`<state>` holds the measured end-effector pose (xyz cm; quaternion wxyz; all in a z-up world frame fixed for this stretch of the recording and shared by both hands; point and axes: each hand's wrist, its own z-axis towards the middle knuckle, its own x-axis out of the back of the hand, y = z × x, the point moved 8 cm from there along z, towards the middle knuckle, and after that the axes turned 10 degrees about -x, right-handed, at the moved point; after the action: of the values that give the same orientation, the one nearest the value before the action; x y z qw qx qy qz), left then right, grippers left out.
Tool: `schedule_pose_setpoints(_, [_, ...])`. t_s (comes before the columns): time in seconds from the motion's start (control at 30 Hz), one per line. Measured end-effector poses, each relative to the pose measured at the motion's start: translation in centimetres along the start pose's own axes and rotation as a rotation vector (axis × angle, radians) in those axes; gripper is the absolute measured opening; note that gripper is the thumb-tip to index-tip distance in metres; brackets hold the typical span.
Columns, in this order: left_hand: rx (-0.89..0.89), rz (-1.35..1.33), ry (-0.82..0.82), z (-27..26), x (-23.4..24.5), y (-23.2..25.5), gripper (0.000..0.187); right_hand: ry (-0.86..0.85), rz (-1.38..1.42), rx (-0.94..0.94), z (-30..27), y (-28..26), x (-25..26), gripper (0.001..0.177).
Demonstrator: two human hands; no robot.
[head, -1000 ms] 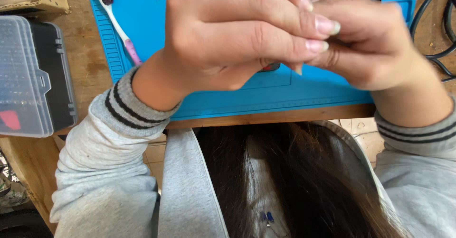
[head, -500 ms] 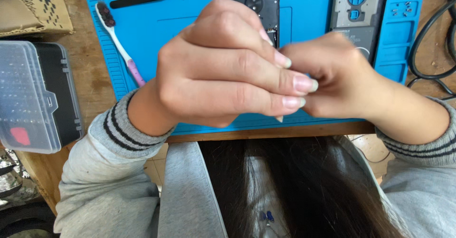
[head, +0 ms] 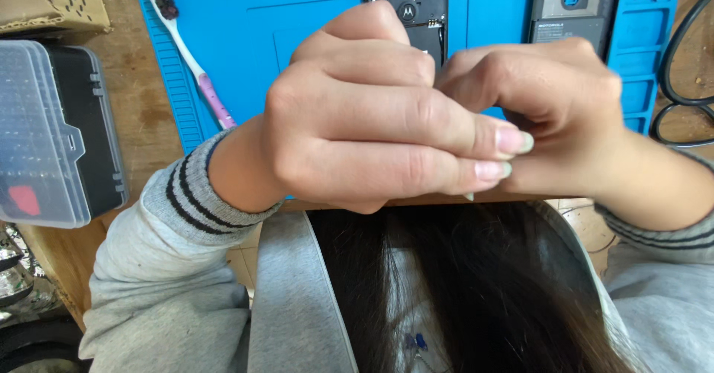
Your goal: The person uses a screwdriver to remove screws from the back of a disassembled smartphone. They then use a red plastic pry tool to separate the phone's back cover from the main body. The person continues to unscrew components and handle small parts on a blue work mat.
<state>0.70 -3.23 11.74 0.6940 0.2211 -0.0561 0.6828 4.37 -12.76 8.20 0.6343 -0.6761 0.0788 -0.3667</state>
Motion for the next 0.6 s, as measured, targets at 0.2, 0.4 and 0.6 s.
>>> schedule_pose_setpoints(0.2, [-0.010, -0.090, -0.009, 0.0, -0.6, 0.4, 0.040, -0.568, 0.115, 0.008, -0.9, 2.6, -0.9, 0.022])
schedule_pose_setpoints(0.4, [0.097, -0.083, 0.005, -0.5, -0.7, 0.1, 0.031, -0.073, -0.176, -0.019, -1.0, 1.7, -0.4, 0.018])
schedule_pose_setpoints(0.6, [0.106, -0.170, -0.033, -0.3, -0.9, 0.2, 0.023, -0.498, 0.028, -0.027, -1.7, 3.7, -1.4, 0.009])
